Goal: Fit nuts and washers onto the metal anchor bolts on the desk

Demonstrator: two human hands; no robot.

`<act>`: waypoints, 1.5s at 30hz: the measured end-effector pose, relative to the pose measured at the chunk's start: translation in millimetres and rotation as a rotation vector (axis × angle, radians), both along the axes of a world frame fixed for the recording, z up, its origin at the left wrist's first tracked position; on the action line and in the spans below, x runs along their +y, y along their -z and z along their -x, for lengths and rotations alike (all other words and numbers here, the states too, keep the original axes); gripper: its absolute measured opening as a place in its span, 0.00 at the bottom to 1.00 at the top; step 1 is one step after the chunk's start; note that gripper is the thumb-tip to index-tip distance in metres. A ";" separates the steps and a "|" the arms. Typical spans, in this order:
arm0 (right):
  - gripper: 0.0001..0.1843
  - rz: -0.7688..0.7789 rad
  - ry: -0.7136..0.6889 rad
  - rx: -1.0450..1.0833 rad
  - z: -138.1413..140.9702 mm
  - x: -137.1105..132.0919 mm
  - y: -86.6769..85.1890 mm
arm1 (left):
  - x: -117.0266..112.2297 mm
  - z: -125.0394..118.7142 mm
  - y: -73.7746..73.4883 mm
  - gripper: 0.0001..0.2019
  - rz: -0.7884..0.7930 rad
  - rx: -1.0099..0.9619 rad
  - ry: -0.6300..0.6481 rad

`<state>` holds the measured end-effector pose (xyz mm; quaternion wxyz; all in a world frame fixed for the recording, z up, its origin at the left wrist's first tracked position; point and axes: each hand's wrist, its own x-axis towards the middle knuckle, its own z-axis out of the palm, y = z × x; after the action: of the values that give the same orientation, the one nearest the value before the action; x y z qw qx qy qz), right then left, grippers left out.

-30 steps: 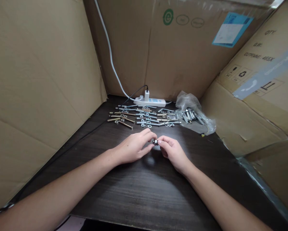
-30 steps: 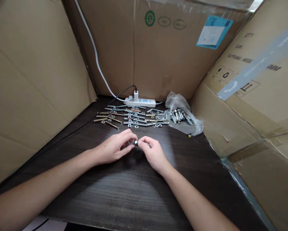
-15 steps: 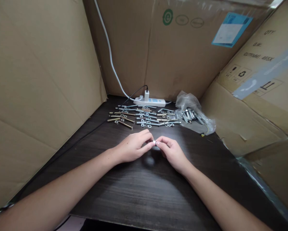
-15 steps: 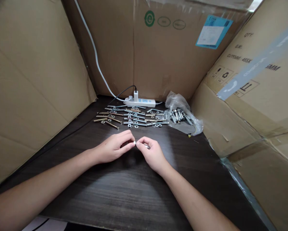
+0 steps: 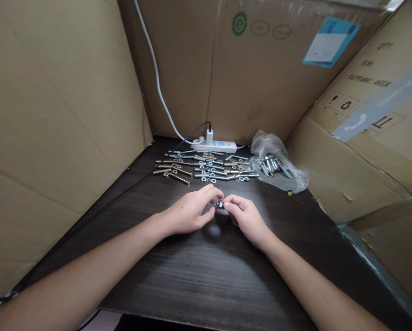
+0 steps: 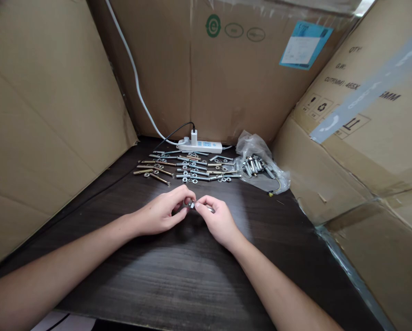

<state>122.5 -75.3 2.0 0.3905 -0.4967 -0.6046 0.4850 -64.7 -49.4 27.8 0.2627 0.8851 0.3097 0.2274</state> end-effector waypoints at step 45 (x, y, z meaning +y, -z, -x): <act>0.13 0.006 -0.025 0.004 -1.2 1.1 0.5 | 1.3 -2.2 3.0 0.05 -0.046 -0.008 0.002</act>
<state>123.7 -74.2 1.5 0.3843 -0.4891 -0.6086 0.4926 -62.5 -48.2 24.8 0.2437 0.8903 0.3023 0.2378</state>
